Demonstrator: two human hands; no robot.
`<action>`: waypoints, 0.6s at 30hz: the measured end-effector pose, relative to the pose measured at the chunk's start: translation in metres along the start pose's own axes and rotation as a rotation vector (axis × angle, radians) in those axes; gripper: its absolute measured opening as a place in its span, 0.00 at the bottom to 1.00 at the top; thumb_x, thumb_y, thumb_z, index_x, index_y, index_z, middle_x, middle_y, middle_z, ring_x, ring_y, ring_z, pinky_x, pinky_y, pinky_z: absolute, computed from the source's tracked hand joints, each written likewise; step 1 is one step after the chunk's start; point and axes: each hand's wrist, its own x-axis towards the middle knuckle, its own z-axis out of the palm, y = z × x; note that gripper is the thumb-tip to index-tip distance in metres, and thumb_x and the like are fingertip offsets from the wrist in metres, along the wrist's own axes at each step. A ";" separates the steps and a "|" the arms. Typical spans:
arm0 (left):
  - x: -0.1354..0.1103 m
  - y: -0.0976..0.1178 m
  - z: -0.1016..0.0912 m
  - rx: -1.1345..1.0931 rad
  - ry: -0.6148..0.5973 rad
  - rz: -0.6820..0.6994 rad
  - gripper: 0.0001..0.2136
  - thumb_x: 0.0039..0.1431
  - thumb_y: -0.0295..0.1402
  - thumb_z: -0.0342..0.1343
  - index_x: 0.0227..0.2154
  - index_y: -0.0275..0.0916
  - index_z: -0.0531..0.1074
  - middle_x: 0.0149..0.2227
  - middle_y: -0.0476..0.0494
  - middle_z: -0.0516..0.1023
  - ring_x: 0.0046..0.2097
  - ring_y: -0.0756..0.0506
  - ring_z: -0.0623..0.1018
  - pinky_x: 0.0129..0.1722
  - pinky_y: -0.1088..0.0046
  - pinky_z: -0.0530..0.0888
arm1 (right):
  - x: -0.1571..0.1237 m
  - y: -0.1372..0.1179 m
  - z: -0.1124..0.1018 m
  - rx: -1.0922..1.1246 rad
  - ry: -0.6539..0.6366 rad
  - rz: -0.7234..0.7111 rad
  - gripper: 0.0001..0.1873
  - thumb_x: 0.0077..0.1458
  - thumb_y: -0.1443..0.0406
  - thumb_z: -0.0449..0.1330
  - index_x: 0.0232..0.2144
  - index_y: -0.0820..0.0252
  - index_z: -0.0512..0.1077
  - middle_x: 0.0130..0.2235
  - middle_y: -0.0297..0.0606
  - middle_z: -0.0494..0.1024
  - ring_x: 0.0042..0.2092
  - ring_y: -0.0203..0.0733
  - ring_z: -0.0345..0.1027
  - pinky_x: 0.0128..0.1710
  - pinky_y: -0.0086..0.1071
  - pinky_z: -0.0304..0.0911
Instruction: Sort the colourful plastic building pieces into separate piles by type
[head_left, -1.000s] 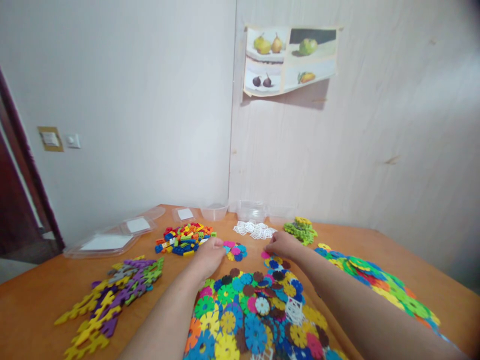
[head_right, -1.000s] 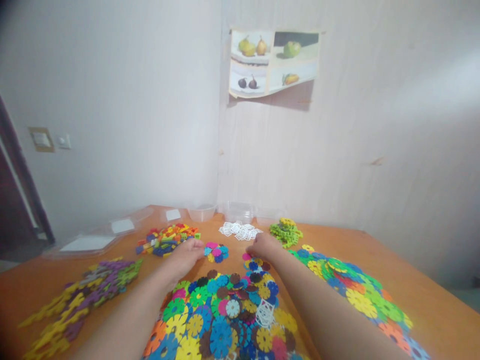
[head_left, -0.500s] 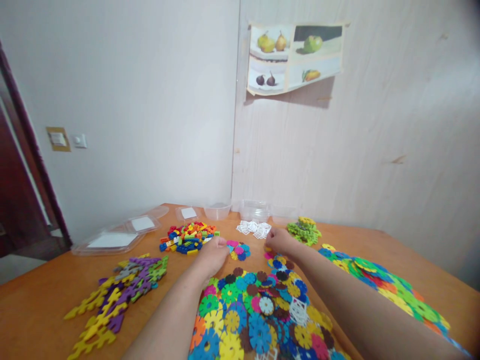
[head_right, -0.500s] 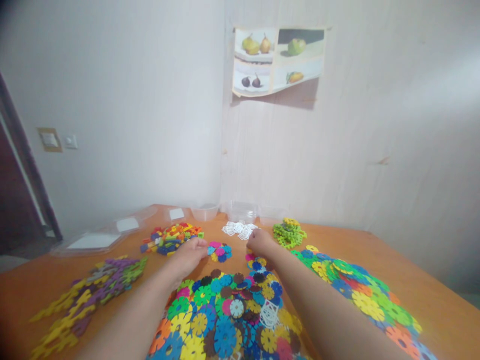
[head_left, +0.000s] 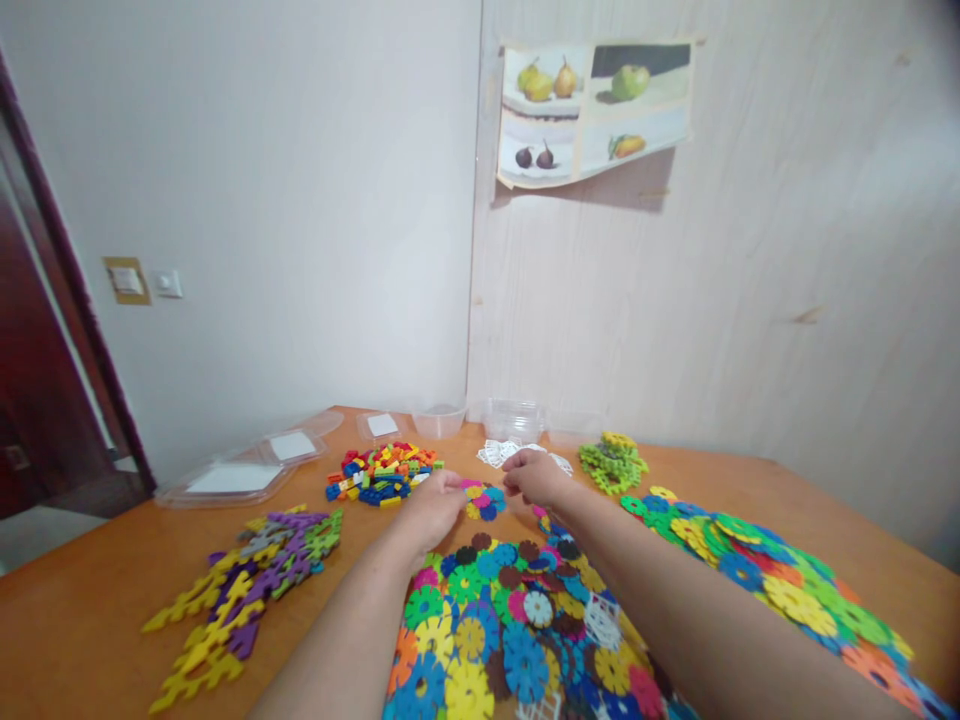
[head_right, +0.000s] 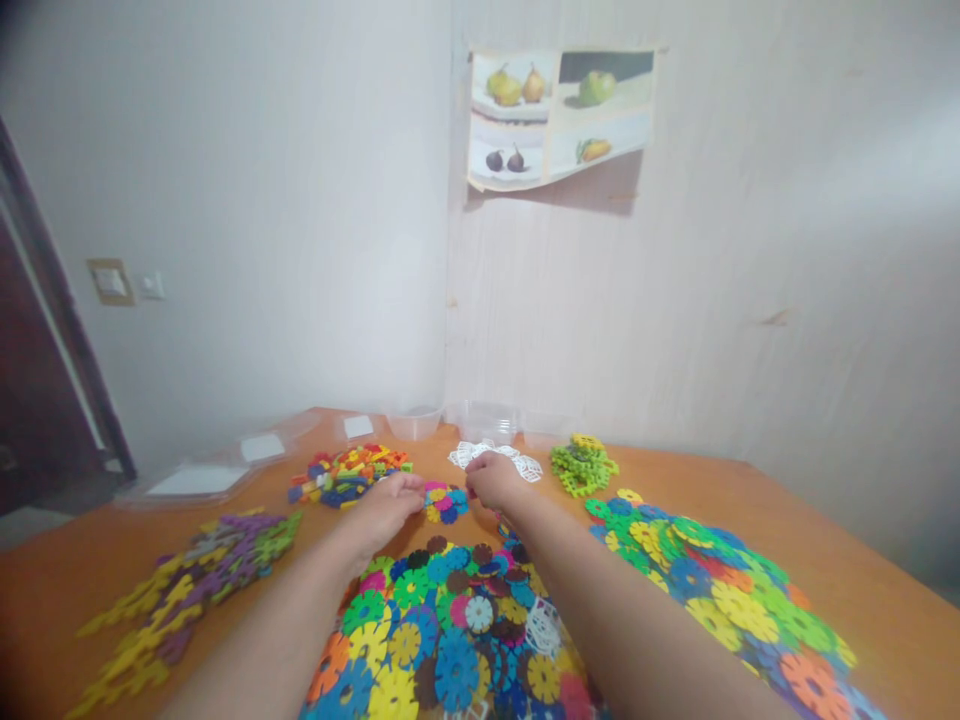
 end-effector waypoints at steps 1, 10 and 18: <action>0.000 0.000 0.000 -0.010 -0.007 -0.001 0.13 0.52 0.33 0.54 0.41 0.38 0.72 0.39 0.44 0.80 0.41 0.44 0.76 0.36 0.74 0.68 | 0.000 0.002 -0.006 -0.032 -0.003 0.001 0.08 0.56 0.65 0.61 0.36 0.65 0.74 0.29 0.35 0.75 0.27 0.32 0.67 0.24 0.25 0.61; 0.004 -0.004 0.004 -0.066 -0.023 0.003 0.12 0.52 0.31 0.55 0.40 0.37 0.72 0.40 0.43 0.81 0.42 0.45 0.77 0.40 0.74 0.69 | -0.009 0.027 -0.054 -0.362 -0.127 0.048 0.10 0.35 0.67 0.70 0.21 0.62 0.71 0.18 0.30 0.70 0.20 0.33 0.63 0.19 0.24 0.54; 0.002 -0.002 0.002 -0.038 -0.011 -0.011 0.11 0.51 0.33 0.56 0.39 0.37 0.72 0.38 0.45 0.80 0.40 0.46 0.76 0.37 0.75 0.68 | -0.008 0.032 -0.044 -0.399 -0.159 0.103 0.12 0.37 0.66 0.68 0.27 0.60 0.70 0.20 0.31 0.70 0.16 0.36 0.63 0.14 0.28 0.59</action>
